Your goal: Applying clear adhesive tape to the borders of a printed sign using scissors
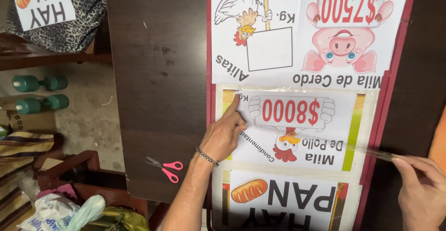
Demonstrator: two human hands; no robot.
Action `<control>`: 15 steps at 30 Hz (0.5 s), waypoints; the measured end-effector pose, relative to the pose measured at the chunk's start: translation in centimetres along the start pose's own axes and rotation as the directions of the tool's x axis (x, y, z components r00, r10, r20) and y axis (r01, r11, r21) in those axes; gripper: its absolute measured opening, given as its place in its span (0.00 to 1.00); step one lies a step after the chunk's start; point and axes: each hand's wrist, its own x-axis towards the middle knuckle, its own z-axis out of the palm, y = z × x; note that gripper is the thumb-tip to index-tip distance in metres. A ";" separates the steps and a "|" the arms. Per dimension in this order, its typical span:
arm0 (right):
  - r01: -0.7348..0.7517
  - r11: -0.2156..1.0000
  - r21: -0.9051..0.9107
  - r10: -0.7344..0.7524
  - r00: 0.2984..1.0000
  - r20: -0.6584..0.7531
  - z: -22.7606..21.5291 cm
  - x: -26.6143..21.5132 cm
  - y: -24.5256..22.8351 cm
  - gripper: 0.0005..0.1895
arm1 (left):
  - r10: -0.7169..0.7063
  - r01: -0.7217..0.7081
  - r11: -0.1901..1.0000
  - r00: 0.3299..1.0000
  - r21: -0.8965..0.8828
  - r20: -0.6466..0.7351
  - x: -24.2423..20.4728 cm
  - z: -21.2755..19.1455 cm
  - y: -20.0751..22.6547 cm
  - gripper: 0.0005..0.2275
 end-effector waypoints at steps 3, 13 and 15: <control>0.000 1.000 -0.015 0.000 1.000 0.005 -0.2 -0.7 1.2 0.04 | -0.005 0.005 0.999 1.000 -0.034 -0.002 -1.6 0.3 0.3 0.08; -0.004 1.000 -0.030 0.004 1.000 -0.007 -0.3 -2.0 -0.7 0.03 | -0.007 0.007 1.000 1.000 -0.021 0.007 -2.3 0.8 0.5 0.08; 0.026 1.000 -0.013 -0.026 1.000 -0.017 -0.3 -2.1 -0.9 0.04 | -0.024 0.023 1.000 1.000 0.009 0.011 -1.7 0.8 0.5 0.07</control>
